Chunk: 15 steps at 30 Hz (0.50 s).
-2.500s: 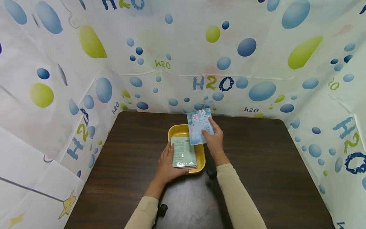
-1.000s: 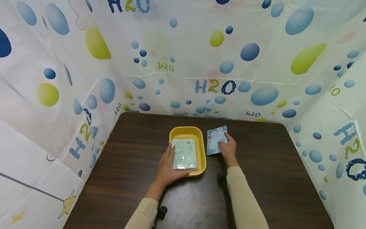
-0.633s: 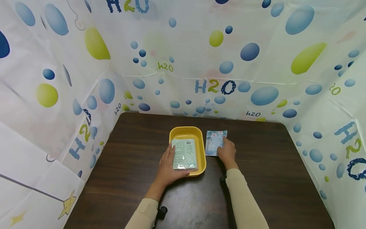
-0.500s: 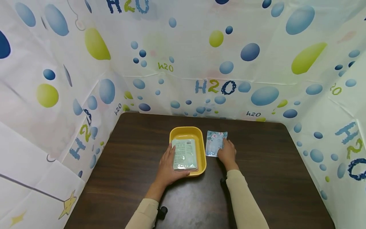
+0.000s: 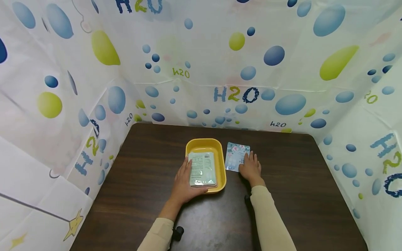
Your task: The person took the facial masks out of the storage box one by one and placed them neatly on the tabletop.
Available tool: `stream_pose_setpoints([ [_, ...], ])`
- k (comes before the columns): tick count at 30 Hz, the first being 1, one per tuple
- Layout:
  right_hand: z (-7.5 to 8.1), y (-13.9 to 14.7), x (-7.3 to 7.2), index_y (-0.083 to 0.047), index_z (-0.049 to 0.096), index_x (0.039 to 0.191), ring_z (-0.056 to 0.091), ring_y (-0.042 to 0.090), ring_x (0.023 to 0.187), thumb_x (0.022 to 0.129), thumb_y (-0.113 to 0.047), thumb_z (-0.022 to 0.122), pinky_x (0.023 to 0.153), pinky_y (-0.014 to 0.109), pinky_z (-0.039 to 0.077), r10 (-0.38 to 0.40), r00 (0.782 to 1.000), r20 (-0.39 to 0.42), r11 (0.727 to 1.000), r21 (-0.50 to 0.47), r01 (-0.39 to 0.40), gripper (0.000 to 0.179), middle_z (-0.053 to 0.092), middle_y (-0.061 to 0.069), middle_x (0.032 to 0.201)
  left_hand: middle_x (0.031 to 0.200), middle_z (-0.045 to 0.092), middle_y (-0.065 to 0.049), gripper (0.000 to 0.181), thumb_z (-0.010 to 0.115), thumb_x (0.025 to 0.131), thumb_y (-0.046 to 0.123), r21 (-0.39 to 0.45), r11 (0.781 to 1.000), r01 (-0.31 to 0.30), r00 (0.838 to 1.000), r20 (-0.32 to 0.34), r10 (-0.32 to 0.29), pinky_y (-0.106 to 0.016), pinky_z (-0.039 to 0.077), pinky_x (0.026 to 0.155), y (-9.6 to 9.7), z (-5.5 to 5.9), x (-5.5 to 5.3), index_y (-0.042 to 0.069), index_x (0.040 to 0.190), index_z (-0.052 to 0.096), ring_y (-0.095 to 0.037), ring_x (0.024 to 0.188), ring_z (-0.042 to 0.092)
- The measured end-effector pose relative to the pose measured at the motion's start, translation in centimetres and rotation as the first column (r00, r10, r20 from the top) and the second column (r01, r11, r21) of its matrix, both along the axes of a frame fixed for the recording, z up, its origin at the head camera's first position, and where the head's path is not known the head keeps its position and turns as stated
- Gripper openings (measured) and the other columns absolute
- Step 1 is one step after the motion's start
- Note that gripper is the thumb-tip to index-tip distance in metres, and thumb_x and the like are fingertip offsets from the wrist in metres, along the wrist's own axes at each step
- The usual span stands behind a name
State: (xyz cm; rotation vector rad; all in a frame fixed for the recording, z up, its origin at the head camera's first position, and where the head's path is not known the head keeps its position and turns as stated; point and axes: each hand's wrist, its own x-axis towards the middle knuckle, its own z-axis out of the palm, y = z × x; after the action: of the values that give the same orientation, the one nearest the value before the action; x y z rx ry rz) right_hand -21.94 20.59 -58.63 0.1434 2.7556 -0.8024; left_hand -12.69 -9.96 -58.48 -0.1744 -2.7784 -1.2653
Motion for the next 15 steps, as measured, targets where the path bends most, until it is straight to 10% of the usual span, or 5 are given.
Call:
stream_pose_setpoints([
  [15,-0.93,0.05,0.58,-0.005,0.010,0.164,-0.013,0.039,0.159,0.097,-0.021,0.036,0.125,0.061,-0.006,-0.032,0.999,-0.025,0.998,-0.055,0.031,0.074,-0.009,0.019,0.172,0.173,0.009,0.008,0.132,0.092,0.057,0.064,0.059,0.998,0.010,0.999,0.033,-0.012,-0.067,0.030,0.116,-0.26,-0.20,0.02,0.024,0.164,0.025,-0.036,0.154,0.027],
])
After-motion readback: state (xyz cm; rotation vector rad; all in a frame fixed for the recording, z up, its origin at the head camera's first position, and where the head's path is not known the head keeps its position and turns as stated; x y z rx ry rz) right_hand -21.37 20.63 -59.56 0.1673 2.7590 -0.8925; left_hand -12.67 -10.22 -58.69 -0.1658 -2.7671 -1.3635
